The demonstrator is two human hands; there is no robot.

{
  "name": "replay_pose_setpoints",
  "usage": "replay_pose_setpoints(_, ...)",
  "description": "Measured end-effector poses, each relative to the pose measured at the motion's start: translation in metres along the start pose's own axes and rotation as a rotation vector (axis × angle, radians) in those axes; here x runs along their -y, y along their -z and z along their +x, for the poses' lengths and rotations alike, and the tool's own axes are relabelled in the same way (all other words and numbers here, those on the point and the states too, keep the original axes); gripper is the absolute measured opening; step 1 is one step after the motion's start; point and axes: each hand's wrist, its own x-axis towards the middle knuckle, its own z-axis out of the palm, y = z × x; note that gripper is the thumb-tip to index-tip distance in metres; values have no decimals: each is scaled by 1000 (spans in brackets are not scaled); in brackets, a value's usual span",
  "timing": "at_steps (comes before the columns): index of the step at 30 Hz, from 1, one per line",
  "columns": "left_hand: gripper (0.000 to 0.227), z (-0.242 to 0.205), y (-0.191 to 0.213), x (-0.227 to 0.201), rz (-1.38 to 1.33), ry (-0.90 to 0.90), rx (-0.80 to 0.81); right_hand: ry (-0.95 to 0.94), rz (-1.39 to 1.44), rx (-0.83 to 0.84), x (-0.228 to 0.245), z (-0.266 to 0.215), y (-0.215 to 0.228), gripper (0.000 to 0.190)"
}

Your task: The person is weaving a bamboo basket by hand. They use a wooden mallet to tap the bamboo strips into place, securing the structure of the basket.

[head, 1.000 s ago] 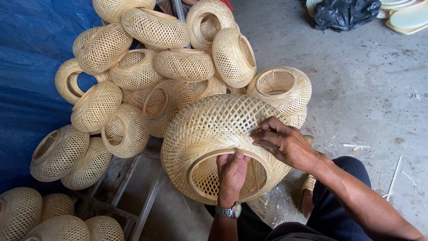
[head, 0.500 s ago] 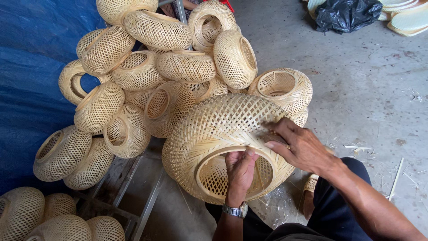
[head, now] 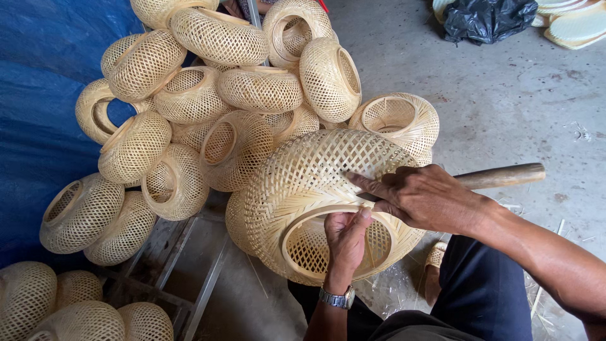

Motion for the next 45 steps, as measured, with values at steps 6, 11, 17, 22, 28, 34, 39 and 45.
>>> replay_pose_setpoints(6, 17, -3, 0, 1, 1, 39, -33, 134, 19, -135, -5, 5, -13, 65)
replay_pose_setpoints(11, 16, -4, -4, -3, -2, 16, 21, 183, 25, -263, -14, 6, -29, 50)
replay_pose_setpoints(17, 25, -15, -14, -12, 36, 75, -11, -118, -11, -462, -50, 14, -31, 66)
replay_pose_setpoints(22, 26, -28, -8, -9, 10, 86, 14, 73, 46, -547, -81, 20, -34, 68)
replay_pose_setpoints(28, 35, -16, 0, -19, -263, 25, -35, -407, 499, -85, -80, 14, -31, 87)
replay_pose_setpoints(34, 38, 4, -25, -35, -230, 48, -187, -527, 469, -98, -73, 5, -28, 69)
replay_pose_setpoints(39, 38, 7, -20, -52, -137, 38, -143, -327, 937, -358, -58, 0, -52, 67)
replay_pose_setpoints(45, 38, 1, -4, -61, -3, 26, -157, -376, 1076, -375, -35, 5, -76, 64)
